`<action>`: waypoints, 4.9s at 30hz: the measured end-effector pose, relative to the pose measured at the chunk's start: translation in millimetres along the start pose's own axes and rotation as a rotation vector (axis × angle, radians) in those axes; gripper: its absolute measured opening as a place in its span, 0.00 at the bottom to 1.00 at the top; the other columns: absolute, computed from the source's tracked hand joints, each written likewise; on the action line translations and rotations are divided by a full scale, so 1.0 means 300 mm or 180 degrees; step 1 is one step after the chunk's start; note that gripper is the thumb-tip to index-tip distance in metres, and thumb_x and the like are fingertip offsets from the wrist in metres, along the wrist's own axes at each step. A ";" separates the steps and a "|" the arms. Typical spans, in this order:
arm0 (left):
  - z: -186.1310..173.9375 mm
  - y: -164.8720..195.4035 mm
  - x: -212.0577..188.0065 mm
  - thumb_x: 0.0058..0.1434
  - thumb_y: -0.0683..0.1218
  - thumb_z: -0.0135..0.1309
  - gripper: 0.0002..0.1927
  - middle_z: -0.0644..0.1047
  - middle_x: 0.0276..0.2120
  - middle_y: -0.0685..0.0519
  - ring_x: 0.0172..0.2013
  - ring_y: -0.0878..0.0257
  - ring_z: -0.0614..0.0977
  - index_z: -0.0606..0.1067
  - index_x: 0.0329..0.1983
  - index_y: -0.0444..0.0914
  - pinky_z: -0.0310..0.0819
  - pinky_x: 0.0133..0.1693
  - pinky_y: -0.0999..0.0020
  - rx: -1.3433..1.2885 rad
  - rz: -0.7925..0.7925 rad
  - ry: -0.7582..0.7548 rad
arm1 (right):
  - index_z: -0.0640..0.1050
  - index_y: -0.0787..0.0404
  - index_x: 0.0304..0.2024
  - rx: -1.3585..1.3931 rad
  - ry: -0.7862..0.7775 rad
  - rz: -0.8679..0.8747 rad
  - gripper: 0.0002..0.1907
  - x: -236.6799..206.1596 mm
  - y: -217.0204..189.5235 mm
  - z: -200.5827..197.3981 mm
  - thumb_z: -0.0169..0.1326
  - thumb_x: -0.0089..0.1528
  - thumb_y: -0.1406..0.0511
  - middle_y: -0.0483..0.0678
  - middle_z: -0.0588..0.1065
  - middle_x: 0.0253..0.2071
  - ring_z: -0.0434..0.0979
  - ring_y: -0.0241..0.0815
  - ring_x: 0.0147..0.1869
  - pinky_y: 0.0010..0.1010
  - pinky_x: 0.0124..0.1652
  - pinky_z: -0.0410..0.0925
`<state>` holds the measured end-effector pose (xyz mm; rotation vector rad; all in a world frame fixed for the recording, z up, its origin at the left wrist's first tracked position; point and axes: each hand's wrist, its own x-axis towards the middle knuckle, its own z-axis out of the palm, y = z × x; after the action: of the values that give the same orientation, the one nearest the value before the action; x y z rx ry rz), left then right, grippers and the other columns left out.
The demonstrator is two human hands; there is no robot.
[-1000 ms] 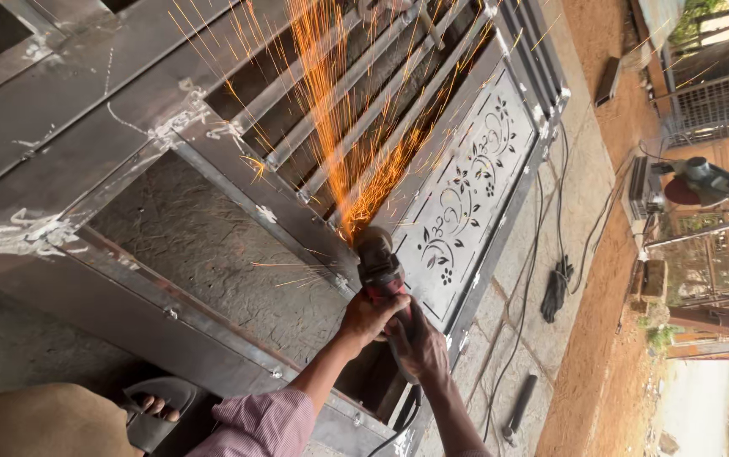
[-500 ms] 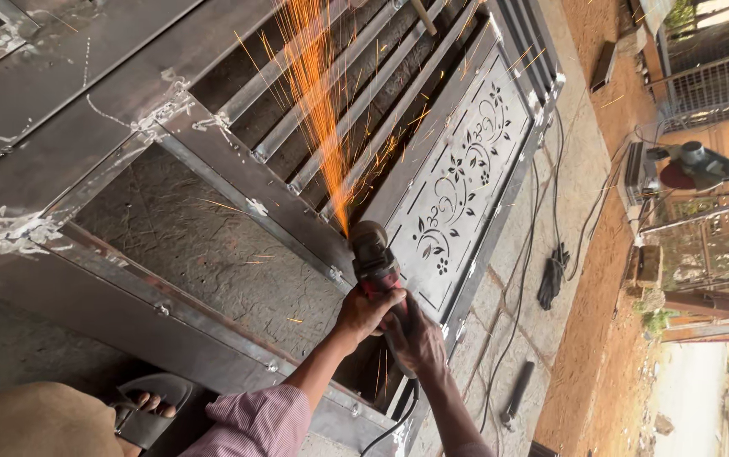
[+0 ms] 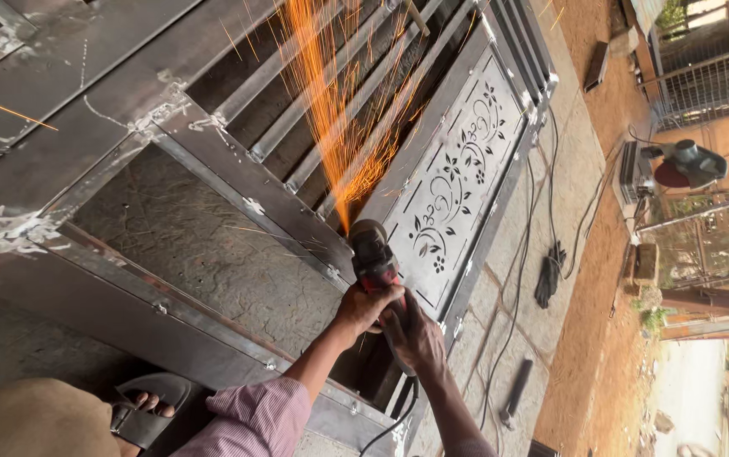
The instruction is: The person uses an angle grinder to grind weld seams and edges of a decorative metal gate frame lying on the ground, producing sparks while moving the grinder along different frame sections and repositioning around the workpiece.
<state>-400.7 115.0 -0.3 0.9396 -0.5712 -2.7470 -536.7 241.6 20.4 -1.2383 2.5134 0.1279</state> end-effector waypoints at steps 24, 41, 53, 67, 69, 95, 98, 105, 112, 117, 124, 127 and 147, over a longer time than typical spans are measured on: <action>0.030 -0.019 -0.013 0.48 0.62 0.66 0.32 0.80 0.37 0.49 0.35 0.58 0.84 0.78 0.51 0.39 0.85 0.39 0.47 0.0014 -0.0157 0.0074 | 0.67 0.53 0.68 0.0080 0.0276 -0.0136 0.37 -0.043 0.036 0.009 0.49 0.63 0.43 0.60 0.80 0.46 0.82 0.63 0.48 0.47 0.43 0.74; 0.030 -0.014 -0.021 0.47 0.64 0.64 0.31 0.82 0.36 0.49 0.35 0.58 0.85 0.79 0.49 0.41 0.84 0.38 0.51 0.0337 -0.0262 0.0089 | 0.63 0.49 0.71 0.0012 0.0019 0.0250 0.39 -0.057 0.082 0.046 0.48 0.62 0.42 0.59 0.80 0.45 0.82 0.61 0.48 0.47 0.43 0.73; 0.046 -0.036 -0.006 0.47 0.62 0.65 0.32 0.81 0.39 0.51 0.38 0.59 0.84 0.78 0.51 0.41 0.85 0.40 0.49 0.0184 -0.0237 -0.0005 | 0.63 0.49 0.71 0.0048 0.0055 0.0269 0.41 -0.085 0.070 0.035 0.46 0.61 0.39 0.59 0.81 0.46 0.83 0.60 0.48 0.47 0.44 0.73; 0.050 -0.028 -0.001 0.46 0.63 0.66 0.33 0.81 0.35 0.53 0.36 0.59 0.85 0.77 0.51 0.41 0.86 0.39 0.48 0.0422 -0.0381 0.0068 | 0.66 0.47 0.68 0.0070 0.0018 0.0532 0.37 -0.095 0.029 0.016 0.49 0.61 0.42 0.59 0.81 0.44 0.81 0.63 0.49 0.51 0.43 0.73; 0.052 -0.029 0.000 0.47 0.64 0.66 0.33 0.81 0.35 0.53 0.34 0.59 0.85 0.78 0.50 0.40 0.86 0.38 0.48 0.0414 -0.0362 0.0036 | 0.66 0.47 0.69 0.0060 -0.0002 0.0504 0.37 -0.095 0.031 0.014 0.48 0.61 0.42 0.59 0.81 0.44 0.81 0.64 0.48 0.51 0.44 0.72; 0.036 0.029 -0.062 0.45 0.76 0.57 0.41 0.84 0.31 0.42 0.32 0.52 0.88 0.82 0.40 0.35 0.84 0.32 0.58 0.1701 0.0110 0.0733 | 0.72 0.51 0.64 0.0733 0.0107 0.0590 0.33 -0.095 -0.147 -0.048 0.47 0.62 0.42 0.63 0.80 0.45 0.79 0.67 0.52 0.53 0.48 0.70; 0.027 0.053 -0.049 0.46 0.81 0.52 0.47 0.84 0.36 0.38 0.39 0.45 0.87 0.82 0.42 0.34 0.80 0.41 0.54 0.2221 0.0160 0.1273 | 0.73 0.53 0.63 0.0763 0.0145 0.0487 0.33 -0.064 -0.175 -0.026 0.47 0.63 0.43 0.64 0.79 0.45 0.79 0.67 0.52 0.53 0.49 0.70; 0.082 0.000 -0.026 0.44 0.79 0.51 0.47 0.83 0.44 0.35 0.49 0.42 0.84 0.82 0.49 0.38 0.76 0.52 0.53 0.2266 0.0039 0.0709 | 0.73 0.52 0.62 0.0957 0.0026 0.0855 0.32 -0.130 -0.066 0.002 0.46 0.64 0.43 0.63 0.79 0.48 0.77 0.65 0.55 0.52 0.50 0.70; 0.174 -0.152 -0.039 0.47 0.74 0.57 0.40 0.84 0.45 0.41 0.49 0.50 0.84 0.81 0.50 0.40 0.75 0.52 0.55 0.1815 0.0126 0.0071 | 0.73 0.49 0.62 0.0764 0.0020 0.1316 0.30 -0.282 0.064 0.016 0.48 0.63 0.45 0.60 0.81 0.44 0.81 0.63 0.50 0.51 0.46 0.71; 0.164 -0.268 -0.085 0.49 0.71 0.56 0.38 0.84 0.42 0.41 0.42 0.49 0.87 0.78 0.52 0.41 0.80 0.47 0.51 0.1879 -0.0384 0.0108 | 0.70 0.49 0.66 0.0772 -0.0134 0.1293 0.34 -0.433 0.039 0.017 0.52 0.61 0.44 0.59 0.81 0.42 0.81 0.63 0.47 0.50 0.44 0.72; 0.161 -0.418 -0.119 0.50 0.78 0.53 0.48 0.84 0.45 0.37 0.48 0.48 0.86 0.80 0.54 0.33 0.76 0.51 0.56 0.2377 -0.0225 -0.0147 | 0.66 0.51 0.68 0.0868 -0.0353 0.1601 0.47 -0.553 0.018 -0.030 0.61 0.51 0.42 0.57 0.79 0.49 0.80 0.61 0.50 0.48 0.48 0.71; 0.176 -0.476 -0.139 0.48 0.80 0.51 0.51 0.82 0.49 0.36 0.51 0.46 0.85 0.76 0.58 0.34 0.77 0.54 0.57 0.2558 -0.0597 -0.0289 | 0.69 0.54 0.63 0.0977 -0.0396 0.1940 0.44 -0.604 0.031 -0.036 0.63 0.50 0.43 0.58 0.80 0.47 0.81 0.59 0.51 0.46 0.50 0.71; 0.303 -0.760 -0.165 0.46 0.77 0.58 0.52 0.81 0.50 0.38 0.53 0.46 0.82 0.69 0.62 0.36 0.74 0.56 0.57 0.2330 -0.1138 -0.0331 | 0.70 0.53 0.61 0.0608 -0.0485 0.2235 0.37 -0.767 0.220 -0.029 0.60 0.53 0.46 0.62 0.80 0.40 0.79 0.66 0.47 0.52 0.43 0.71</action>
<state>-429.0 363.8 -1.3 1.1175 -1.6445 -2.9324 -460.7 453.8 101.3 -0.2275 2.6289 0.1345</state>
